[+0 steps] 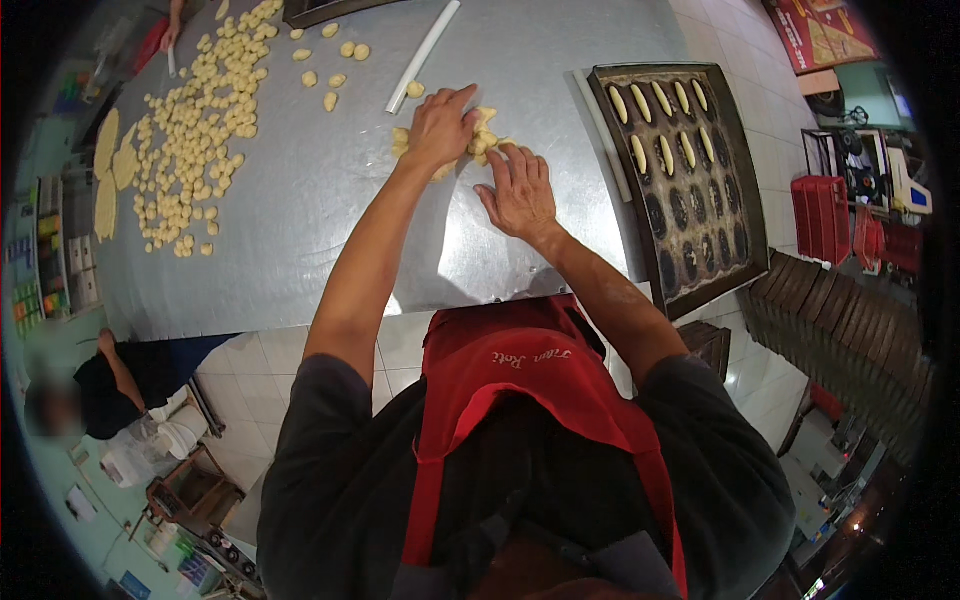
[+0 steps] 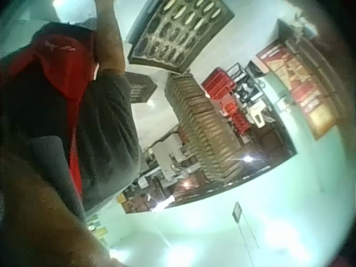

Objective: Shaping small pieces of bread dough and placing them onto baking trays.

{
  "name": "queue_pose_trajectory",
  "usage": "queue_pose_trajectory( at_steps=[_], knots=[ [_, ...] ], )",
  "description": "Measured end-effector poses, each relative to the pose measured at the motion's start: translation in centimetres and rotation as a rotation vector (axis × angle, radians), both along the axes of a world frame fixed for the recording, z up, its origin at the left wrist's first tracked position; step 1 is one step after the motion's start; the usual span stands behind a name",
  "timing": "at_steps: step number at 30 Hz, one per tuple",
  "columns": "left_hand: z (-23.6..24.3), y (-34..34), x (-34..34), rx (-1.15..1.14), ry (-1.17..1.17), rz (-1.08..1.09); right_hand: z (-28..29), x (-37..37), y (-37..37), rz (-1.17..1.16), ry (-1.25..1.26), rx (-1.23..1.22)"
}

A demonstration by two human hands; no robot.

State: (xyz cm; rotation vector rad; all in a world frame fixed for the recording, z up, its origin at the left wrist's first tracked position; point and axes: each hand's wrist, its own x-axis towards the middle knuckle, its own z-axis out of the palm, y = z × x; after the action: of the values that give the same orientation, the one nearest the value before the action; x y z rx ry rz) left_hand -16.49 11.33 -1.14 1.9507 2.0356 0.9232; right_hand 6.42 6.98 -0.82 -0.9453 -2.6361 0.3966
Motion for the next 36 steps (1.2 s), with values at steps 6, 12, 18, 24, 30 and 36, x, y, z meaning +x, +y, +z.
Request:
queue_pose_trajectory(
  at_steps=[6, 12, 18, 24, 30, 36],
  knots=[
    [0.6, 6.3, -0.4, -0.169, -0.050, 0.078, 0.6, 8.3, -4.8, 0.018, 0.145, -0.217],
    [4.6, 2.7, -0.2, 0.311, -0.202, 0.180, 4.1, 12.7, 0.0, -0.079, 0.372, -0.141],
    [2.4, -12.2, 8.3, -0.153, -0.698, 0.314, 7.4, 26.5, 15.1, -0.699, 0.771, -0.233],
    [1.1, -19.7, 13.2, -0.343, -0.843, 0.539, 4.4, 36.3, 27.2, -0.771, -0.172, -0.021],
    [0.8, -17.0, 18.5, -0.264, -0.793, 0.528, 4.2, 23.7, 15.2, -0.405, 0.511, -0.013],
    [0.5, -12.2, 20.3, -0.052, -0.068, 0.307, 0.7, 8.8, 9.9, -0.330, -0.198, 0.448]
  ],
)
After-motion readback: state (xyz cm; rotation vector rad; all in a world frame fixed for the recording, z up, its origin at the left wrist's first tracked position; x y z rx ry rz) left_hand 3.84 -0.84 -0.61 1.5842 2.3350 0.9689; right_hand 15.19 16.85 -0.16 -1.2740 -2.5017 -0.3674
